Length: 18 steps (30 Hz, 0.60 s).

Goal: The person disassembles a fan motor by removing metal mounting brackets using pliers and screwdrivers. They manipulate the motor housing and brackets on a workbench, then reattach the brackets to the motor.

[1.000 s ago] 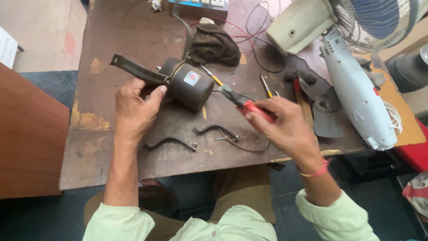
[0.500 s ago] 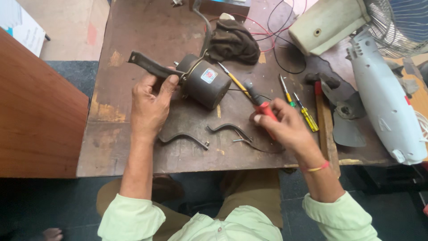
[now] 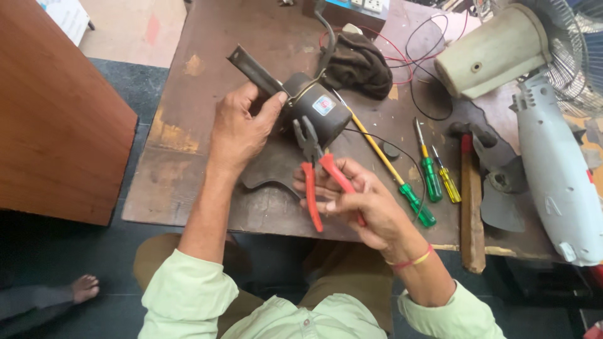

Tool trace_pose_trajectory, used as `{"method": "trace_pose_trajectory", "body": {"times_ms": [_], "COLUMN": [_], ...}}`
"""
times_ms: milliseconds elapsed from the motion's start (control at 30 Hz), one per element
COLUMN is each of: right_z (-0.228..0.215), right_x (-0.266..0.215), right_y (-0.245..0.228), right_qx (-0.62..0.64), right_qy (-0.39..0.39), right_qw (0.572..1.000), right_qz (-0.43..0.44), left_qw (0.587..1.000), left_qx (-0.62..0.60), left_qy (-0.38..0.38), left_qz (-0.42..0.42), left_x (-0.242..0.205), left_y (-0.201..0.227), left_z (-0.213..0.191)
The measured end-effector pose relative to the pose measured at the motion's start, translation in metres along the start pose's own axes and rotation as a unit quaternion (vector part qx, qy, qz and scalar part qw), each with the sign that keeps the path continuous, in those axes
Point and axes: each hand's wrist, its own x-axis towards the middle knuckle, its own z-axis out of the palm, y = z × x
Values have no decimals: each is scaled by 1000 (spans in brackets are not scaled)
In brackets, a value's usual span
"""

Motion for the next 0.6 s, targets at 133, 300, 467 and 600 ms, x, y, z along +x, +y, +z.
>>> {"method": "trace_pose_trajectory", "body": {"times_ms": [133, 300, 467, 600], "right_z": [-7, -10, -19, -23], "right_x": [16, 23, 24, 27], "right_y": [-13, -18, -19, -17], "right_qx": [35, -48, -53, -64], "right_qy": [-24, 10, 25, 24], "right_qw": [999, 999, 998, 998], "right_qz": [18, 16, -1, -3], "left_qw": [997, 997, 992, 987], "left_qx": [18, 60, 68, 116], "left_qy": [25, 20, 35, 53], "left_qz": [67, 40, 100, 96], "left_x": [1, 5, 11, 9], "left_y": [1, -2, -5, -8], "left_z": [6, 6, 12, 10]}}
